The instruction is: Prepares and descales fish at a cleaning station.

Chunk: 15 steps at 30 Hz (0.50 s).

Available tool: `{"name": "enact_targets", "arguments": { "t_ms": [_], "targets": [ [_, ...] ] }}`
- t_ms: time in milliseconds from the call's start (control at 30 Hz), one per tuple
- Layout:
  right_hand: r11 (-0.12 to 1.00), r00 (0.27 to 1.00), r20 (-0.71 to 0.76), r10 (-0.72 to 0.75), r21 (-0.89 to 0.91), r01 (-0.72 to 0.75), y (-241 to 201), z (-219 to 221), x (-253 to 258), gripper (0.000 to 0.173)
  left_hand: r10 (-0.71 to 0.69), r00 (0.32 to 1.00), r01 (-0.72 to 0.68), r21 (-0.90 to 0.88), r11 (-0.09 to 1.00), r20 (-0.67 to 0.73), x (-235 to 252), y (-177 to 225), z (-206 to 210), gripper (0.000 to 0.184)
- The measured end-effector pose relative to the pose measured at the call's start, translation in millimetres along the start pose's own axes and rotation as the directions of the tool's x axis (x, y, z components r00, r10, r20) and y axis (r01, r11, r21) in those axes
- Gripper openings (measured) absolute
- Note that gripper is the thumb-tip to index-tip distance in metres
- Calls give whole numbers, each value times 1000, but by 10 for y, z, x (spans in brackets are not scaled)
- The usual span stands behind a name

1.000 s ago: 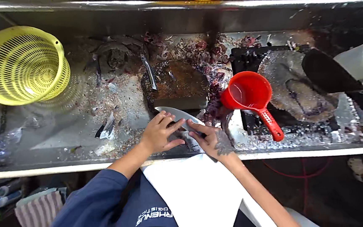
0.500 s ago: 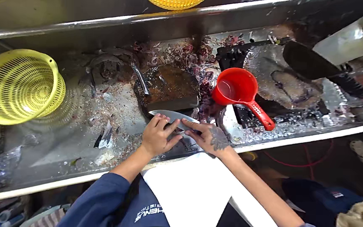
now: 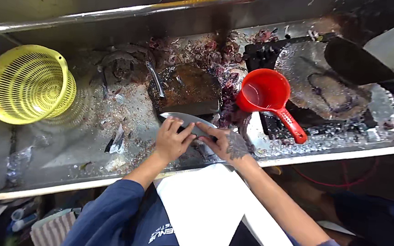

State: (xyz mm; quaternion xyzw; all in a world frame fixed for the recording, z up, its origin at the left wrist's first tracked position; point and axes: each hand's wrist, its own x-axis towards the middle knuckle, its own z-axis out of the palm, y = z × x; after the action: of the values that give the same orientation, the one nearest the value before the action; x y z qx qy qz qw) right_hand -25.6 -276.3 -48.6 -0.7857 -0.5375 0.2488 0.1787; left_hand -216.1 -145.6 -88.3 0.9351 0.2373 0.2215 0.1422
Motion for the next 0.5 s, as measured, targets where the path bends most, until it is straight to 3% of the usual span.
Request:
{"name": "enact_targets", "arguments": {
  "t_ms": [100, 200, 400, 500],
  "targets": [
    [999, 993, -117, 35, -18, -37, 474, -402, -161, 42, 49, 997, -44, -71, 996, 67, 538, 418, 279, 30],
    [999, 994, -108, 30, -34, -34, 732, -569, -212, 44, 114, 993, -112, -126, 986, 8, 729, 647, 505, 27],
    [999, 1000, -13, -27, -46, 27, 133, -52, -30, 44, 6, 1000, -7, -28, 1000, -28, 98, 141, 130, 27],
    [999, 996, -93, 15, -30, -18, 224, -70, -154, 43, 46, 999, -46, -23, 999, -4, 206, 205, 165, 26]
  ]
}}
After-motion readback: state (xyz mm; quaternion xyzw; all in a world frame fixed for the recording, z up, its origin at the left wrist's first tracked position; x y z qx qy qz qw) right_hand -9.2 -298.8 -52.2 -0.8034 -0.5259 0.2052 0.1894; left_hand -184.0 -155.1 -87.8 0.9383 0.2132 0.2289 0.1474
